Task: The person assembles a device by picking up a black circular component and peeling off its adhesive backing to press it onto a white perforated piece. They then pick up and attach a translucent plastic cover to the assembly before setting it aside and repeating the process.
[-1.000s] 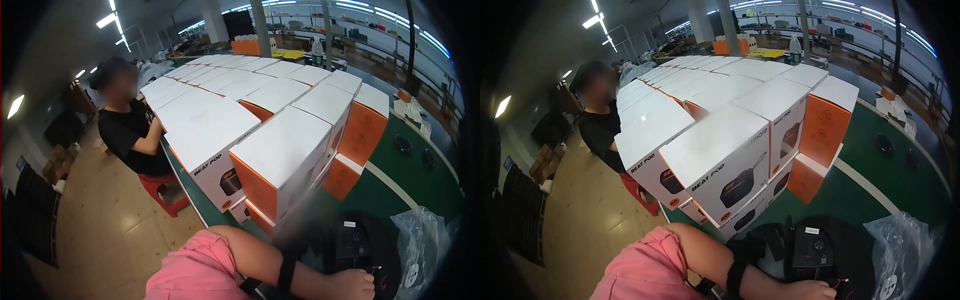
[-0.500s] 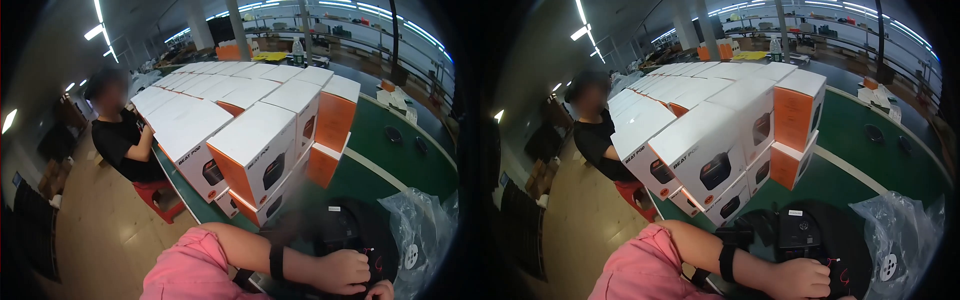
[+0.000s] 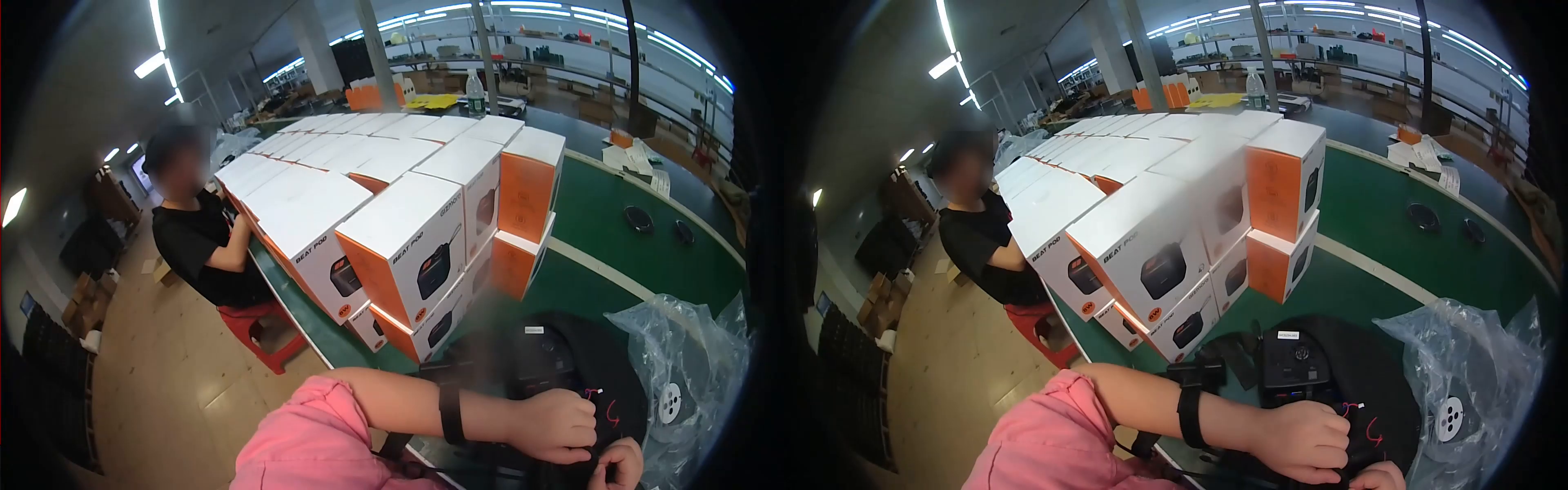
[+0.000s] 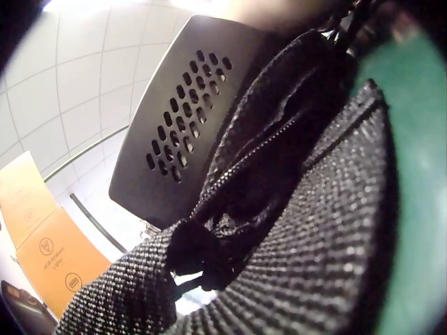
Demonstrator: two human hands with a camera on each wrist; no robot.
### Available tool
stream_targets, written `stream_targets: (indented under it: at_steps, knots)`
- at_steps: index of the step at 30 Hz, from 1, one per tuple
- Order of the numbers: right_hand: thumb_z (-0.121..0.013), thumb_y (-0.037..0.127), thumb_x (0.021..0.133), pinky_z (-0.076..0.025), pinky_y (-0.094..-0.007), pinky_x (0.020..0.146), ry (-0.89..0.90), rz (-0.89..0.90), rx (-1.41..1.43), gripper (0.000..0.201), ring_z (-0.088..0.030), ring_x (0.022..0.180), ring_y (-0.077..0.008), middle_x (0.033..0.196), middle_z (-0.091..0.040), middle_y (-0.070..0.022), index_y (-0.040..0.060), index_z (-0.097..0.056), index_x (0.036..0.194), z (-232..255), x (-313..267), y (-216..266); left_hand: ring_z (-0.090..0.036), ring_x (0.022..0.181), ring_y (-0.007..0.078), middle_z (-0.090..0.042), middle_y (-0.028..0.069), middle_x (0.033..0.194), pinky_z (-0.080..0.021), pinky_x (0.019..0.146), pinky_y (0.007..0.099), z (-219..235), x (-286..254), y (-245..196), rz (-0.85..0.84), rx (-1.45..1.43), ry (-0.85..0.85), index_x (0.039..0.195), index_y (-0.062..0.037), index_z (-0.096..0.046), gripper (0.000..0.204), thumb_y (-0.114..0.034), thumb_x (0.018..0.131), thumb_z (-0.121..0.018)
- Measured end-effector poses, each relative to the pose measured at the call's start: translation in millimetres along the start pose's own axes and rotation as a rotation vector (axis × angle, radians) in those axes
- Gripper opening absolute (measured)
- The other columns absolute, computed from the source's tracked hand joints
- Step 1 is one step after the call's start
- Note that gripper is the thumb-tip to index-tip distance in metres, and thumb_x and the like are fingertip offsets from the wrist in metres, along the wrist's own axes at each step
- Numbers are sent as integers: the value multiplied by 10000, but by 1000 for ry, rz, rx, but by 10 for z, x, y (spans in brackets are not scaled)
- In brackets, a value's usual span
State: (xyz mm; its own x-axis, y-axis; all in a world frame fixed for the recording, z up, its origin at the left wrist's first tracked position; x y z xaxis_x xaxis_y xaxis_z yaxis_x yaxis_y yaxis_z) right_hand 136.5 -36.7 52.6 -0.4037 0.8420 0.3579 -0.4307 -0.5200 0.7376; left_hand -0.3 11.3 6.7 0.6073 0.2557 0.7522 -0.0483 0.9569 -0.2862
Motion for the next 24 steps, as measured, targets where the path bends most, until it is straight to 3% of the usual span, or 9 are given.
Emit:
stream_targets:
  at_steps: [5,11,15,17,24]
  knots:
    - [-522,-39,729,-398,-311,624,3,1,23,50,-486,670,-265,739,-494,-133,3,-505,750,11,3,7,-425,595,215,-404,44,615,-338,499,327,11,-6,-13,-29,17,-57,631,-90,-454,214,-240,692,-594]
    - [-536,3,754,-396,-299,626,-19,-27,27,38,-490,679,-239,762,-505,-120,2,-534,793,30,-28,-68,-426,593,214,-404,45,622,-339,500,323,7,-2,-29,-53,1,-6,640,-89,-454,203,-228,707,-585]
    - [-536,27,769,-391,-287,628,-12,-97,104,59,-482,679,-216,786,-506,-110,-4,-543,819,33,-68,-137,-427,589,211,-403,42,620,-339,499,320,34,-7,-33,-2,-4,-59,646,-87,-453,203,-226,708,-588]
    - [-551,21,761,-384,-273,622,-27,-3,98,76,-472,680,-193,804,-505,-104,-10,-544,830,35,-17,-58,-429,586,207,-403,42,620,-340,498,318,49,-2,-31,-10,-9,-95,650,-88,-452,205,-228,706,-591]
    - [-577,-17,725,-380,-259,622,15,-33,147,106,-466,682,-181,808,-509,-103,-12,-543,824,24,-32,-71,-420,584,204,-395,35,614,-339,500,312,47,-1,-27,-15,24,-74,642,-93,-444,215,-238,713,-586]
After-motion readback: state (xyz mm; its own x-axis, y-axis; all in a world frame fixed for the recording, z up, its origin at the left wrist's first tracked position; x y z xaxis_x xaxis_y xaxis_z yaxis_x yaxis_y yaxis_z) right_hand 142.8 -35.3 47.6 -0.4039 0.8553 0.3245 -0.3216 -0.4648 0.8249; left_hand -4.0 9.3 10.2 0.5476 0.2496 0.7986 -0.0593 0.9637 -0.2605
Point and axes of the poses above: each hand's wrist, its own x-axis towards the middle knuckle, its own z-axis out of the back of the hand, y = z × x, the point moved 4 cm from there along x, towards the middle knuckle
